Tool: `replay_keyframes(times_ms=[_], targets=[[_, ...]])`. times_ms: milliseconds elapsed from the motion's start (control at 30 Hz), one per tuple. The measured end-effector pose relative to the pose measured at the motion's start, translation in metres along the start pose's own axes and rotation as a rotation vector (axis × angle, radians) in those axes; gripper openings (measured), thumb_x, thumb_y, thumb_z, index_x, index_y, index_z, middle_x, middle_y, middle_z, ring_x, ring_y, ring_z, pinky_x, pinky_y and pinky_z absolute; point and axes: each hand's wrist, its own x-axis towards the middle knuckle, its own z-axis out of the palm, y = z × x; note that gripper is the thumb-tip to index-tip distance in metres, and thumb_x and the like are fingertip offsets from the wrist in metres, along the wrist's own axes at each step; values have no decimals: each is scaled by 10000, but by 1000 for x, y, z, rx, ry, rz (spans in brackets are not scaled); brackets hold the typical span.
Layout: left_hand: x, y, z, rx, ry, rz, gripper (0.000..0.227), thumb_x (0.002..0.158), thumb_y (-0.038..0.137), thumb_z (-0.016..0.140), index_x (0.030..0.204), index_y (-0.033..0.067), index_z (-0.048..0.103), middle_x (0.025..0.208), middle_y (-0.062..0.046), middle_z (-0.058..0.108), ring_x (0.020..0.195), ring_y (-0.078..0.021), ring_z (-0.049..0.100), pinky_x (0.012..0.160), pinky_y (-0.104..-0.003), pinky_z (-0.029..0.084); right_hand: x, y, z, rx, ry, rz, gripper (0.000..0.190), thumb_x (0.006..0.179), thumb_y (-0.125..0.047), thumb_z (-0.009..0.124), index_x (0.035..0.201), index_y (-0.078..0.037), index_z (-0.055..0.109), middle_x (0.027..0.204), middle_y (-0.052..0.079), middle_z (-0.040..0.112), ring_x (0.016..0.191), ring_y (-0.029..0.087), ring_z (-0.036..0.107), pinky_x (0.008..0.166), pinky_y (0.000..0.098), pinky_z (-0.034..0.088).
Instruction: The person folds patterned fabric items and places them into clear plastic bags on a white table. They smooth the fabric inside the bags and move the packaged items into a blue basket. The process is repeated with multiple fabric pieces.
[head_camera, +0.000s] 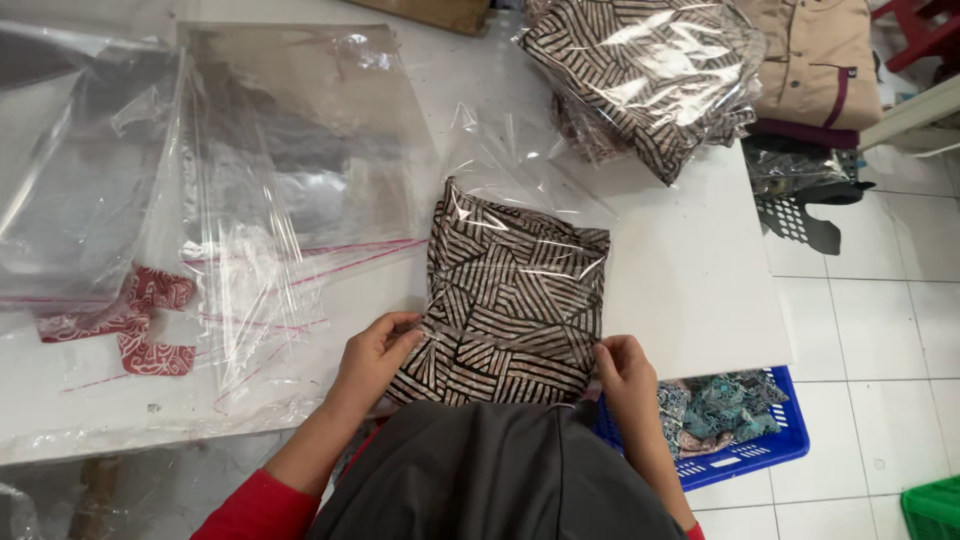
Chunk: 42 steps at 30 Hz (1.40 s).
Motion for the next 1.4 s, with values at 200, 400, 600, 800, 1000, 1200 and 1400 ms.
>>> replay_keyframes(times_ms=[200, 400, 600, 800, 1000, 1200, 1400], targets=[[-1, -31, 25, -182, -117, 28, 303, 937, 114, 686, 1203, -29, 673, 1017, -55, 758, 927, -91, 689, 847, -242, 550, -4, 43, -6, 516, -24, 147, 294, 957, -173, 679, 1221, -49, 645, 752, -16, 608, 613, 23, 490, 544, 187, 393], [-15, -51, 61, -215, -260, 20, 269, 956, 109, 692, 1176, -44, 680, 987, -77, 753, 892, -98, 676, 811, -255, 546, -51, 94, -39, 816, 54, 259, 221, 987, -181, 656, 1149, -31, 651, 796, -61, 600, 614, 12, 470, 533, 186, 362], [-34, -28, 127, -28, -502, 9, 309, 939, 192, 698, 1181, 0, 687, 1019, -62, 769, 917, -110, 707, 819, -265, 563, -130, 163, -88, 855, 269, 341, 194, 999, -207, 641, 1124, -58, 638, 773, -58, 590, 591, 29, 483, 520, 195, 382], [-66, -15, 199, 186, -749, 47, 345, 915, 265, 706, 1161, 23, 718, 1029, -81, 776, 928, -132, 721, 832, -304, 570, -228, 236, -115, 916, 462, 510, 189, 1018, -241, 676, 1097, -71, 650, 687, -33, 539, 527, 59, 432, 479, 217, 327], [-80, -72, 258, 178, -837, 80, 293, 906, 226, 708, 1090, 4, 755, 987, -90, 789, 903, -153, 733, 799, -308, 575, -296, 299, -92, 1037, 471, 685, 194, 986, -228, 654, 1054, -50, 620, 763, 0, 621, 634, 96, 551, 564, 249, 457], [-51, -130, 291, 379, -819, 40, 269, 911, 237, 698, 1052, 16, 758, 870, -101, 777, 744, -168, 732, 672, -327, 578, -315, 340, -59, 1028, 343, 801, 218, 1000, -223, 684, 1054, -13, 659, 782, 10, 607, 667, 116, 543, 583, 272, 459], [-50, -139, 285, 582, -818, 30, 223, 928, 216, 651, 1047, 55, 750, 813, -141, 760, 656, -238, 721, 617, -364, 569, -324, 360, -33, 624, 205, 880, 221, 970, -251, 649, 1062, -56, 696, 840, 5, 683, 702, 105, 579, 605, 262, 483]])
